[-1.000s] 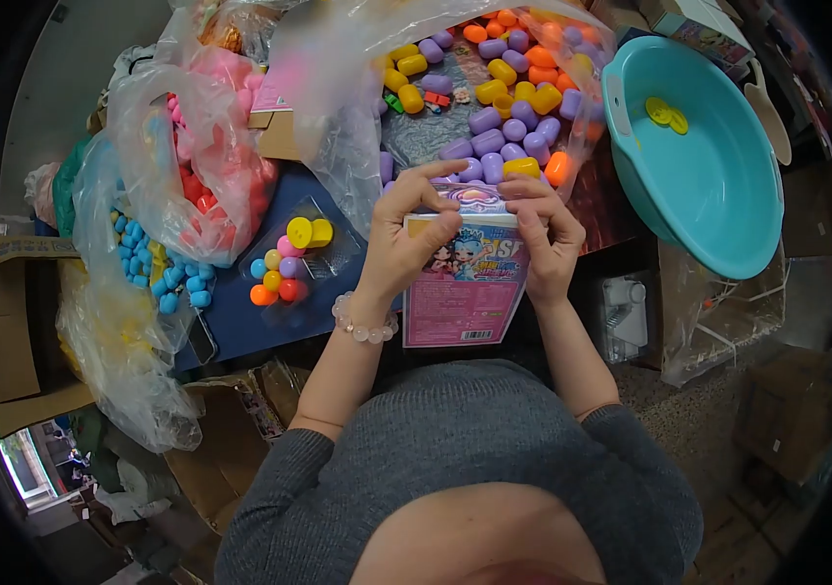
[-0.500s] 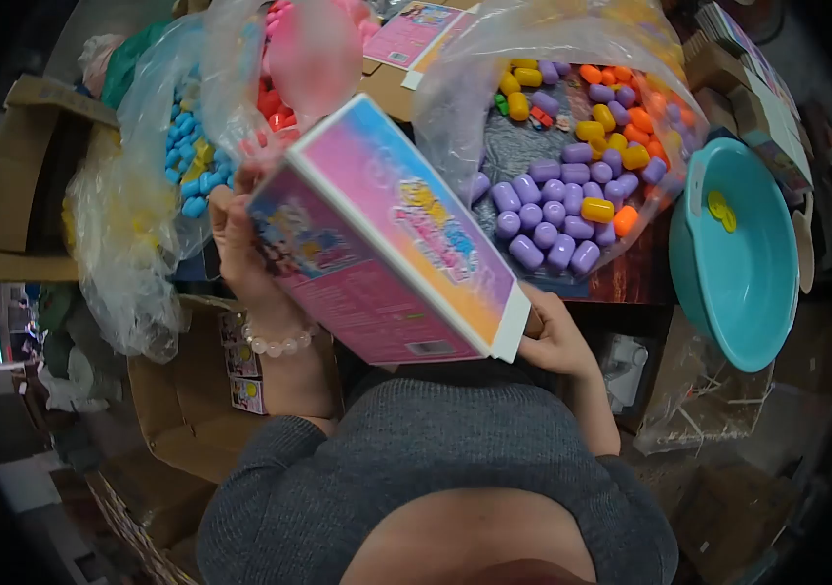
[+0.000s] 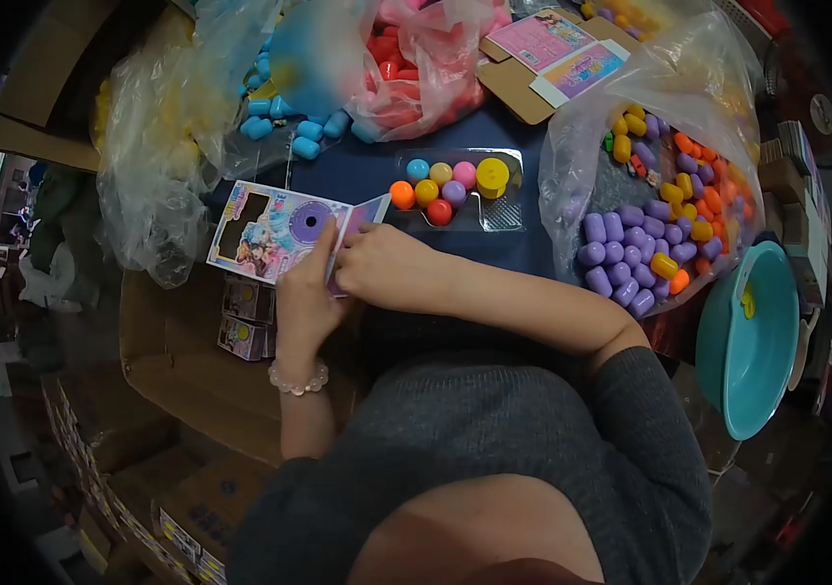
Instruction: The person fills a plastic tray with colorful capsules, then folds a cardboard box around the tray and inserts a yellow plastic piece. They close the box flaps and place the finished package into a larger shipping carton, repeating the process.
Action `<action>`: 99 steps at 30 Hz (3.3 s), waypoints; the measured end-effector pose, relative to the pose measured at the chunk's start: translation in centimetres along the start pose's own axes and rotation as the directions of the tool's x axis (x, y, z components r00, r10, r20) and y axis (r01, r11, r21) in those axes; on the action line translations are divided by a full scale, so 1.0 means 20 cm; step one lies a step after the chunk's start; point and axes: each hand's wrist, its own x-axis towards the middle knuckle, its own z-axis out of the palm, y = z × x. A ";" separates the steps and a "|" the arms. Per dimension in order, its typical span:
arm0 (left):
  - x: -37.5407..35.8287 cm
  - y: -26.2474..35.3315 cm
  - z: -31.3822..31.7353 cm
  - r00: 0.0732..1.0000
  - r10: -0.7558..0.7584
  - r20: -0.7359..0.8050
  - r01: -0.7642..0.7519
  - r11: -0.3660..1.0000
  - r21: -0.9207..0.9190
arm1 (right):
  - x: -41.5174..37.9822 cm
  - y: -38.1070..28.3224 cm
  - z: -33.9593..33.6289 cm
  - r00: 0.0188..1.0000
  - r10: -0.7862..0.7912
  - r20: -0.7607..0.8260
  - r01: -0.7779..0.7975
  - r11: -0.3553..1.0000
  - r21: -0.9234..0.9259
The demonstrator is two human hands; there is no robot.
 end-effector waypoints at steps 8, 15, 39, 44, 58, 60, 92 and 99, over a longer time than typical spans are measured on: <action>0.21 0.01 0.10 0.951 -0.107 -0.291 0.060 0.984 -0.166 | -0.44 0.43 -0.03 0.849 0.524 -0.066 -0.524 0.851 0.019; 0.37 0.07 0.21 0.983 0.139 -0.119 -0.178 0.869 -0.462 | -0.63 0.49 0.09 0.830 0.552 -0.081 -0.523 0.821 0.228; 0.19 0.49 0.53 0.999 0.030 0.038 0.031 0.221 -0.975 | -0.87 0.33 0.20 0.429 0.808 -0.405 -0.551 0.589 0.591; 0.21 0.49 0.52 0.994 0.066 0.091 0.074 0.230 -0.970 | -0.86 0.34 0.17 0.288 0.949 -0.129 -0.662 0.295 0.689; 0.23 0.42 0.38 0.894 0.427 0.135 -0.263 0.745 -0.613 | -0.75 0.37 0.68 0.779 0.606 -0.160 0.626 -0.745 0.229; 0.23 0.32 0.26 0.940 0.268 0.211 -0.270 0.963 -0.018 | -0.72 0.34 0.60 0.818 0.566 -0.098 0.574 -0.799 0.179; 0.35 0.29 0.20 0.872 0.391 0.293 -0.437 0.893 0.107 | -3.41 0.20 0.00 -0.302 0.953 0.024 -0.947 -0.302 0.108; 0.33 0.29 0.20 0.884 0.366 0.289 -0.403 0.912 0.079 | -2.38 0.11 -0.61 -0.083 0.938 -0.338 -0.821 0.128 0.557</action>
